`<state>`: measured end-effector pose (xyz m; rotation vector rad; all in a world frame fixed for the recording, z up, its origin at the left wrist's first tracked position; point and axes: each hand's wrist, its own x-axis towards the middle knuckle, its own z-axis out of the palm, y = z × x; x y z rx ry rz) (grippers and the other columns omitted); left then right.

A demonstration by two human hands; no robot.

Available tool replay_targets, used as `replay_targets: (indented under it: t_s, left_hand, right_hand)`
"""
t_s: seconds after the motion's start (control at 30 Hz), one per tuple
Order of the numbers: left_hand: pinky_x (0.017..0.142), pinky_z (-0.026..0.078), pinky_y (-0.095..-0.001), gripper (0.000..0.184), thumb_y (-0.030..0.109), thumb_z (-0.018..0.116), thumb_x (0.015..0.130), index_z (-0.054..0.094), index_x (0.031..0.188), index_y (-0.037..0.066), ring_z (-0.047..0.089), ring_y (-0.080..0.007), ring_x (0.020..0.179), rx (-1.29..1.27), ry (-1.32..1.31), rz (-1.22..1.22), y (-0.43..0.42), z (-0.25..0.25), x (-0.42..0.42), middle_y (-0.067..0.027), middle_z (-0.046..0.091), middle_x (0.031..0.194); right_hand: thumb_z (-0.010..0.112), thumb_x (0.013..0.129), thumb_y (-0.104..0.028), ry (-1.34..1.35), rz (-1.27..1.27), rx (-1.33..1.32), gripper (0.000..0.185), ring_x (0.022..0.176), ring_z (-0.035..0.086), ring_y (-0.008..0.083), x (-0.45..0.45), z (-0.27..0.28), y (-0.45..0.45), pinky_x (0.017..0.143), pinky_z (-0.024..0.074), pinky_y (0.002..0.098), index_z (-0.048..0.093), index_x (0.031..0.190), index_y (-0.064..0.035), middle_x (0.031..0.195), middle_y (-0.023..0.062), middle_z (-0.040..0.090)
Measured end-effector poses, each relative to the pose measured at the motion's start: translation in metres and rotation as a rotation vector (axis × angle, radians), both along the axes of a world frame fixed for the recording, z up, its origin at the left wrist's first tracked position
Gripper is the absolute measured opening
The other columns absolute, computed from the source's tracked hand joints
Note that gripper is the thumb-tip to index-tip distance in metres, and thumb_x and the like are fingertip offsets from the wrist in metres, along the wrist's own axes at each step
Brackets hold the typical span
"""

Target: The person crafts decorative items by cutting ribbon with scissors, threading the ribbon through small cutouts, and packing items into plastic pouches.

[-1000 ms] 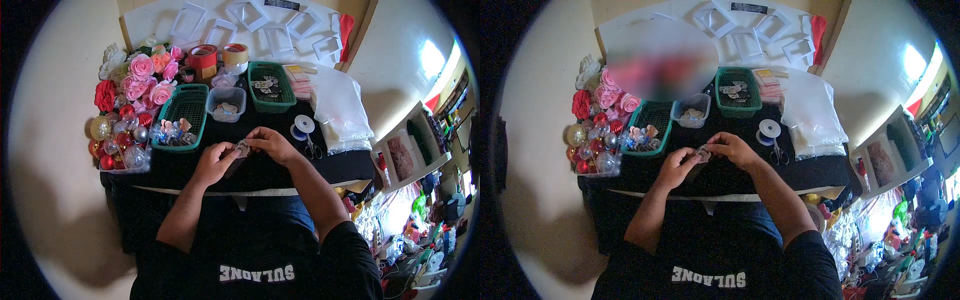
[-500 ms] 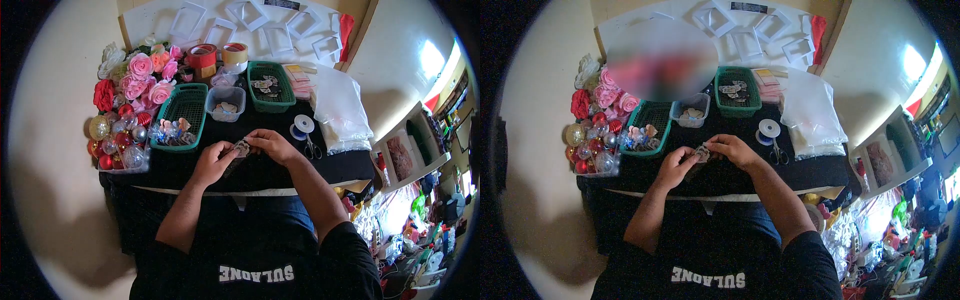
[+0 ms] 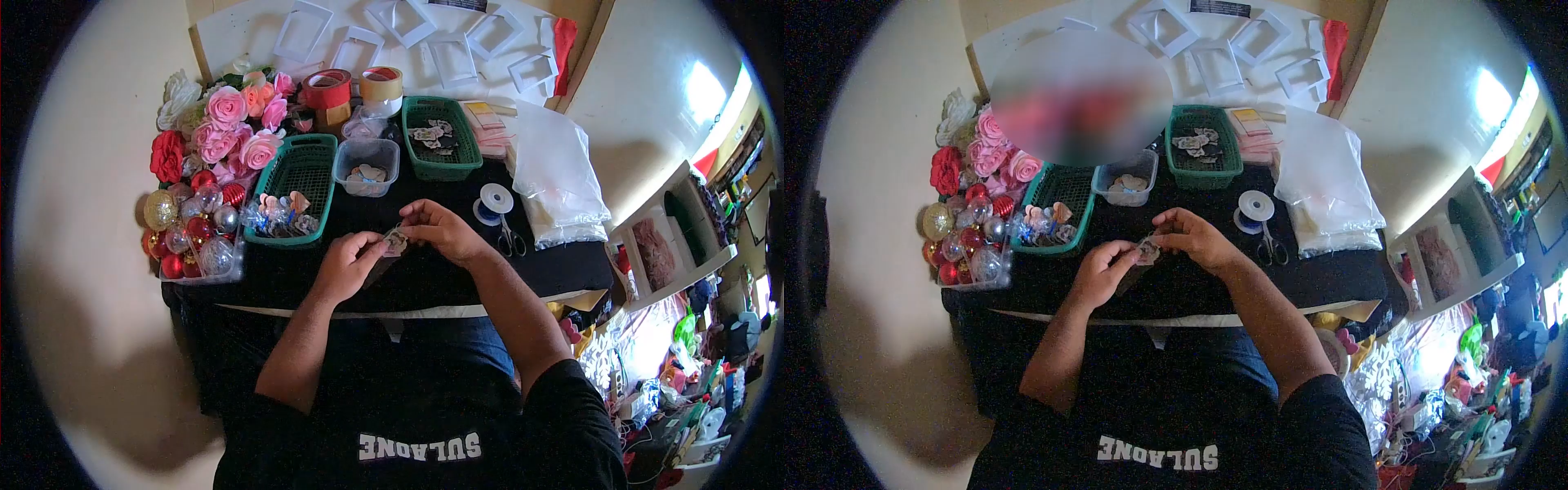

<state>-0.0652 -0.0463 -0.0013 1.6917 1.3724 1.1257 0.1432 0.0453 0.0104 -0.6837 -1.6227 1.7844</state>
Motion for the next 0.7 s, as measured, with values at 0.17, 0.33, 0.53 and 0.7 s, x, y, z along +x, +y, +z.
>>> replay_targets:
  t_s: [0.17,0.33,0.53,0.7]
  left_hand:
    - [0.075,0.05,-0.0317,0.027,0.024,0.059,0.095,0.067,0.105,0.001,0.066,-0.0213,0.086,-0.016,0.011,0.028,0.001,-0.002,0.0,-0.0148,0.068,0.094]
    - [0.073,0.05,-0.0307,0.029,0.025,0.058,0.096,0.066,0.107,0.0,0.066,-0.0208,0.083,-0.006,-0.023,0.013,0.003,-0.005,-0.001,-0.0134,0.068,0.09]
    - [0.075,0.05,-0.0292,0.028,0.024,0.057,0.097,0.065,0.108,0.0,0.066,-0.0167,0.085,-0.015,-0.094,0.004,0.001,0.001,0.0,-0.0114,0.069,0.094]
    - [0.078,0.051,-0.0277,0.029,0.025,0.058,0.097,0.062,0.112,0.0,0.065,-0.014,0.087,-0.054,-0.162,-0.016,-0.002,0.006,0.002,-0.0098,0.069,0.098]
  right_hand:
    - [0.068,0.089,-0.015,-0.13,0.01,0.025,0.025,0.082,0.054,0.0113,0.001,0.002,0.002,0.074,0.0437,0.0249,0.059,0.11,-0.0043,0.096,0.0026,0.06]
    - [0.068,0.09,-0.015,-0.166,0.009,0.031,0.026,0.081,0.053,0.0104,0.001,0.011,-0.004,0.073,0.0428,0.0243,0.059,0.112,-0.0049,0.095,0.002,0.06]
    - [0.067,0.09,-0.014,-0.101,0.036,0.017,0.026,0.081,0.053,0.0099,0.0,0.006,-0.003,0.073,0.0429,0.0242,0.059,0.113,-0.0049,0.096,0.002,0.06]
    - [0.066,0.091,-0.013,-0.129,0.055,0.015,0.027,0.083,0.055,0.0104,0.001,0.005,-0.002,0.075,0.0438,0.0244,0.058,0.115,-0.004,0.098,0.0026,0.061]
